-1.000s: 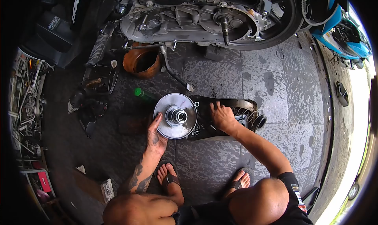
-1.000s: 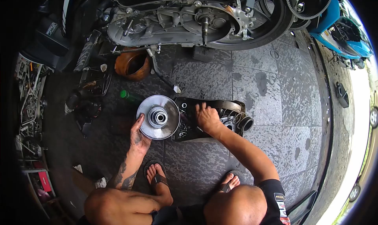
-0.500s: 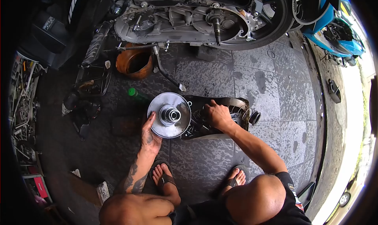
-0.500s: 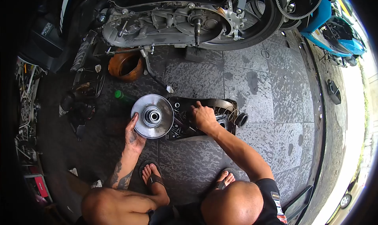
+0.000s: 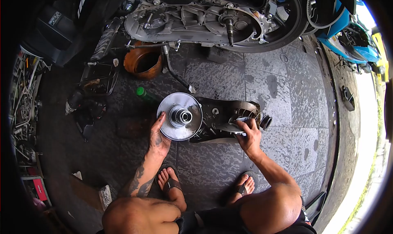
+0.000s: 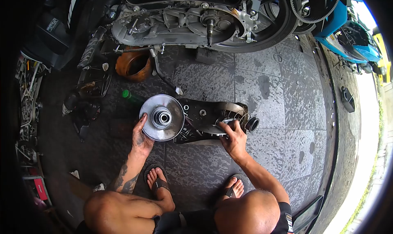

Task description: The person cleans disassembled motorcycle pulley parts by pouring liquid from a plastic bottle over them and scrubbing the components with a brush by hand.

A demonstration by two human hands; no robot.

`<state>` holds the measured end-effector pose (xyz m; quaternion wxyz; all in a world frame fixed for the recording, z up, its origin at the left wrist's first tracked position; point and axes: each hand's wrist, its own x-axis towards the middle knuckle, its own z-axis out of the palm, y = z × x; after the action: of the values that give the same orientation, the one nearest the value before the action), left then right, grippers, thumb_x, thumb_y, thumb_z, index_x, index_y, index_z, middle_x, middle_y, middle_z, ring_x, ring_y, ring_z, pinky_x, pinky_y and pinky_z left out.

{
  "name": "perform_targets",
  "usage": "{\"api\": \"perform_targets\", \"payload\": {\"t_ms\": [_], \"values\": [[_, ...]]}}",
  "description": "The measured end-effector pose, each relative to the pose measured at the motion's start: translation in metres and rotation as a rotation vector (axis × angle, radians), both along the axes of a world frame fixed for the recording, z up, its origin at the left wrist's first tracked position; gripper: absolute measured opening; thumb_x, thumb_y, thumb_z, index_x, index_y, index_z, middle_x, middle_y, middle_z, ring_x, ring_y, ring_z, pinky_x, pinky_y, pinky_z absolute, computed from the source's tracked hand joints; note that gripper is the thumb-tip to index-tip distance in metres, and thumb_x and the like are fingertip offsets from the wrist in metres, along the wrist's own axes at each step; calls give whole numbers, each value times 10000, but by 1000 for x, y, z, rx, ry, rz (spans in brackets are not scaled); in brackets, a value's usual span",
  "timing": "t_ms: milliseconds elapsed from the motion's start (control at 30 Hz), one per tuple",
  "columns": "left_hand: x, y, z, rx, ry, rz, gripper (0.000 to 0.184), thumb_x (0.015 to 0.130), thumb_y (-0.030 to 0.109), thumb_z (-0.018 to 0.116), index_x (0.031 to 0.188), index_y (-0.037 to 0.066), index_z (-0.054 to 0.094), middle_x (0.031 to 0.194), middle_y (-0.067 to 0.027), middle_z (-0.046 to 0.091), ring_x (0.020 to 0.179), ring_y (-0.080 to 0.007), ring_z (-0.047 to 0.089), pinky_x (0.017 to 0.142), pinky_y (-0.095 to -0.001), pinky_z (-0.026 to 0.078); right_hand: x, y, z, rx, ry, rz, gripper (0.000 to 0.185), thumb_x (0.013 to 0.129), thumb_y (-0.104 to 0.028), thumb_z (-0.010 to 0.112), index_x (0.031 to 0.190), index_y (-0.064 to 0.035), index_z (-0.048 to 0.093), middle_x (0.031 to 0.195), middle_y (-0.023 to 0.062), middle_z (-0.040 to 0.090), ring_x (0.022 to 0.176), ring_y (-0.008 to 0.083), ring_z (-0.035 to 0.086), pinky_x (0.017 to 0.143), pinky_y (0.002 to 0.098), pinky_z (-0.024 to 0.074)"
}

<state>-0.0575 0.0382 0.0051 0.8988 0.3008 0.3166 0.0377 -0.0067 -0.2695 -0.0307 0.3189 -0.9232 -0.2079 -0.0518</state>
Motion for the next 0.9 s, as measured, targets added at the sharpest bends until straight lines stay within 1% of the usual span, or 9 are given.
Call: {"api": "perform_targets", "payload": {"t_ms": [100, 133, 233, 267, 300, 400, 667, 833, 900], "values": [[-1, -1, -2, -2, -2, -2, 320, 933, 213, 607, 1215, 66, 570, 1197, -46, 634, 1107, -174, 606, 962, -342, 496, -12, -13, -16, 40, -207, -44, 609, 606, 79, 646, 1127, -232, 699, 970, 112, 523, 797, 275, 592, 657, 388, 516], [0, -1, -3, -2, -3, -5, 320, 933, 213, 607, 1215, 66, 570, 1197, -46, 634, 1107, -174, 606, 962, -342, 496, -17, -18, -19, 68, -168, -84, 616, 591, 109, 614, 1081, -243, 733, 988, 113, 527, 797, 278, 584, 673, 379, 517], [1, -4, -5, 0, 2, -15, 312, 934, 217, 606, 1211, 76, 573, 1195, -44, 633, 1106, -173, 605, 966, -345, 492, -21, -18, -21, 46, -230, -157, 678, 591, 128, 593, 1142, -252, 703, 1044, 142, 528, 845, 302, 576, 681, 385, 515], [1, -4, -6, 9, -16, -26, 305, 935, 213, 605, 1208, 81, 576, 1195, -44, 632, 1105, -173, 606, 965, -349, 494, -22, -14, -20, 11, -160, -182, 719, 597, 137, 569, 1205, -235, 666, 1122, 170, 514, 958, 332, 544, 769, 401, 498], [1, -1, -7, 23, -34, -37, 297, 935, 209, 604, 1204, 86, 578, 1195, -45, 631, 1104, -173, 607, 965, -354, 495, -23, -14, -18, 18, -157, -185, 719, 597, 137, 569, 1205, -235, 666, 1122, 170, 514, 958, 332, 544, 769, 401, 498], [1, 9, -24, 47, -29, 14, 285, 933, 187, 606, 1202, 94, 583, 1197, -44, 631, 1111, -172, 604, 961, -355, 498, -23, -17, -2, -142, 7, -112, 738, 620, 133, 533, 1272, -202, 614, 1208, 167, 487, 1117, 367, 462, 957, 430, 413], [4, 3, -17, 32, -9, -5, 292, 932, 157, 602, 1214, 86, 580, 1190, -41, 634, 1106, -168, 606, 954, -338, 504, -25, -31, 14, -372, 137, 41, 819, 688, 78, 525, 1451, -192, 399, 1444, 171, 357, 1273, 402, 364, 1052, 489, 321], [5, -1, -11, 42, 14, -7, 286, 927, 146, 602, 1208, 94, 582, 1184, -37, 633, 1104, -161, 603, 946, -336, 500, -33, -31, 10, -380, 114, 38, 786, 677, 72, 523, 1427, -142, 424, 1456, 172, 348, 1308, 408, 336, 1066, 514, 291], [5, 1, -19, 52, -11, 3, 289, 924, 144, 605, 1209, 100, 577, 1177, -35, 631, 1098, -160, 604, 945, -335, 500, -35, -23, 14, -282, 41, -13, 721, 670, 72, 524, 1363, -127, 496, 1412, 172, 395, 1285, 396, 359, 1048, 503, 293]]}}
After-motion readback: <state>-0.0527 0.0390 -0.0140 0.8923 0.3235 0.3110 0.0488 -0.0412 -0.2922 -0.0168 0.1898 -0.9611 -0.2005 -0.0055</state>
